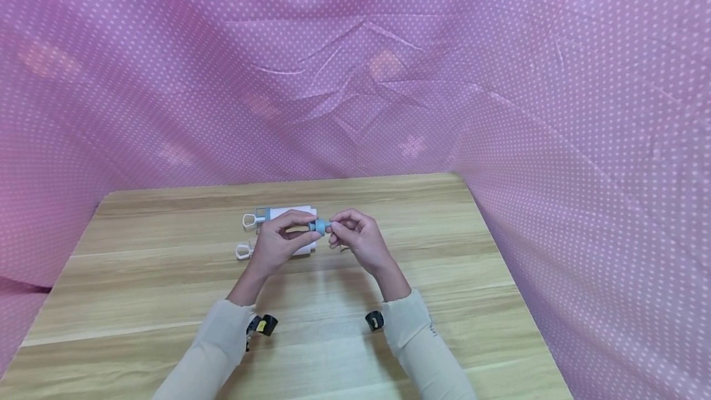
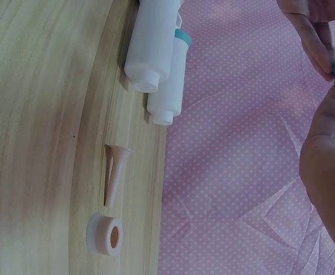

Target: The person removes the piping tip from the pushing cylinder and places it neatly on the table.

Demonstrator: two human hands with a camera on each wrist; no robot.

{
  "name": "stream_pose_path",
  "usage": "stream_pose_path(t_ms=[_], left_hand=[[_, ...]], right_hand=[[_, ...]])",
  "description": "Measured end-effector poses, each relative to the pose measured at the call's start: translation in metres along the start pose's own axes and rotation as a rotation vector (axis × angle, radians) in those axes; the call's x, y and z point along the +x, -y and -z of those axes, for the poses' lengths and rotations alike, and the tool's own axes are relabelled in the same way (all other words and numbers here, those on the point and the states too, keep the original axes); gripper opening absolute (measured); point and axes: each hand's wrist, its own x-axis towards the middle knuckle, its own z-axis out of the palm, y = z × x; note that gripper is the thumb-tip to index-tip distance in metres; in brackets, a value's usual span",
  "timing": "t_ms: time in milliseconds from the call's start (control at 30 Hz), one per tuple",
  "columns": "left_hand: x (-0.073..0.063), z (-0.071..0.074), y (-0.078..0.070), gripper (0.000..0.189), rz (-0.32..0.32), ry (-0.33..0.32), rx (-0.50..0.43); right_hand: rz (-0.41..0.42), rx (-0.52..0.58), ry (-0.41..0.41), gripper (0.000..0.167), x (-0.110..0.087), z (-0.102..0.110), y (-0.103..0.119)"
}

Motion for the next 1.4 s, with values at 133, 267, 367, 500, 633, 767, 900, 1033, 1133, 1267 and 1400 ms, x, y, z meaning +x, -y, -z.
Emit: stream_pose_path(t_ms=[133, 267, 367, 500, 633, 767, 900, 1033, 1133, 1267, 1400], left_hand=[[0.0002, 0.0005, -0.0012, 0.027, -0.002, -0.004, 0.009], [0.0003, 0.0007, -0.0019, 0.028, -0.009, 0.000, 0.012], [0.0004, 0.0012, -0.0021, 0.028, -0.010, -0.001, 0.018], [0.0001, 0.0019, -0.0026, 0.029, -0.009, -0.006, 0.025], [-0.0001, 0.0016, -0.0039, 0.028, -0.004, -0.010, 0.029], [-0.0004, 0.0003, -0.0050, 0.028, 0.000, -0.016, 0.038], [-0.0009, -0.0010, -0.0055, 0.029, 0.005, -0.018, 0.053], [-0.0004, -0.0023, -0.0065, 0.030, 0.002, -0.020, 0.071], [0.0000, -0.0026, -0.0067, 0.030, -0.006, -0.022, 0.077], [-0.0007, -0.0027, -0.0055, 0.030, -0.010, -0.025, 0.080], [-0.0017, -0.0032, -0.0046, 0.029, -0.011, -0.027, 0.092]], right_hand=[[0.002, 0.014, 0.006, 0.013, 0.0003, -0.0011, 0.0006], [0.000, 0.020, 0.013, 0.013, 0.0009, -0.0021, 0.0011], [-0.001, 0.020, 0.016, 0.013, 0.0010, -0.0029, 0.0013], [-0.003, 0.017, 0.014, 0.014, 0.0014, -0.0035, 0.0009], [-0.006, 0.008, 0.012, 0.014, 0.0019, -0.0044, 0.0006], [-0.011, -0.003, 0.003, 0.015, 0.0012, -0.0052, 0.0011], [-0.014, 0.001, -0.008, 0.014, 0.0004, -0.0065, 0.0020], [-0.009, 0.005, -0.018, 0.017, 0.0005, -0.0066, 0.0016], [-0.008, 0.004, -0.023, 0.019, 0.0006, -0.0065, 0.0017], [-0.015, -0.007, -0.019, 0.019, 0.0002, -0.0068, 0.0029], [-0.014, -0.015, -0.015, 0.019, 0.0000, -0.0069, 0.0029]])
